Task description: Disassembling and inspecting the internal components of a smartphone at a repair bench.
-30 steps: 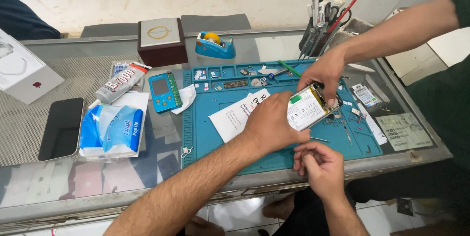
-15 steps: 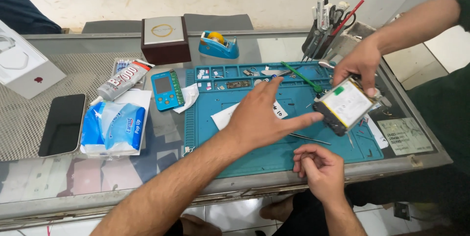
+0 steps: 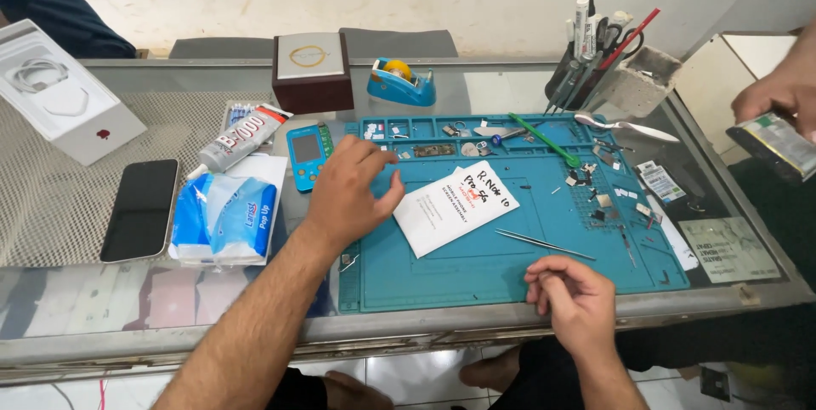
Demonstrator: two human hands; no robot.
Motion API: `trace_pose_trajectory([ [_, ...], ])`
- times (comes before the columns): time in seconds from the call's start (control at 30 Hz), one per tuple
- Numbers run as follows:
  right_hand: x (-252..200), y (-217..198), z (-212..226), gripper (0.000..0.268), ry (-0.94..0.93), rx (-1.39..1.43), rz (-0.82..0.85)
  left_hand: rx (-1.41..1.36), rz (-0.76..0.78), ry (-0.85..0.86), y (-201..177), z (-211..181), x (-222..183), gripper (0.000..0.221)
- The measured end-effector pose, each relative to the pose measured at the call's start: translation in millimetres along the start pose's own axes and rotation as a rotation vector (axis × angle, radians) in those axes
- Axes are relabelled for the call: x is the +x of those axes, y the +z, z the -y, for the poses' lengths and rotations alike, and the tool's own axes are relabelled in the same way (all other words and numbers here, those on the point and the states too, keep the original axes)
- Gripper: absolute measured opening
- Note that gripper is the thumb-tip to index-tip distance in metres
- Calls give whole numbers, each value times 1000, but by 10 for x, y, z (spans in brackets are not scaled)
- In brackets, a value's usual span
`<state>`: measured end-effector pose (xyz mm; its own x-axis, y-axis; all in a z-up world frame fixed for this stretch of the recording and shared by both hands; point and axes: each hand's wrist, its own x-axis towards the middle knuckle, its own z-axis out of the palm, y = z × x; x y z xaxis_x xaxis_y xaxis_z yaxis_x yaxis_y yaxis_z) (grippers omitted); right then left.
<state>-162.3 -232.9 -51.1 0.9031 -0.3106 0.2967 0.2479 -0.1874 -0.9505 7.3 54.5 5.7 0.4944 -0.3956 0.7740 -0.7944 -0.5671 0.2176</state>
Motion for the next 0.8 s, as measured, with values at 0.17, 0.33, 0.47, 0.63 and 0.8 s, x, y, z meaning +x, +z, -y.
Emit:
trace_pose_trajectory([
  [0.17,0,-19,-24,20,35,15,-10,-39,-203,8,-284,-28,111,14],
  [0.33,-5,-31,-34,21,32,16,-15,-103,-369,-100,-491,90,145,17],
  [0.47,-13,-29,-18,21,76,42,-17,-164,-269,-146,-688,-55,122,15],
  [0.63,-21,-36,-20,18,52,-18,-4,-99,617,-439,-801,-217,-206,18],
  [0.8,-32,11,80,13,57,-55,11,-18,739,-566,-799,-249,-593,42],
])
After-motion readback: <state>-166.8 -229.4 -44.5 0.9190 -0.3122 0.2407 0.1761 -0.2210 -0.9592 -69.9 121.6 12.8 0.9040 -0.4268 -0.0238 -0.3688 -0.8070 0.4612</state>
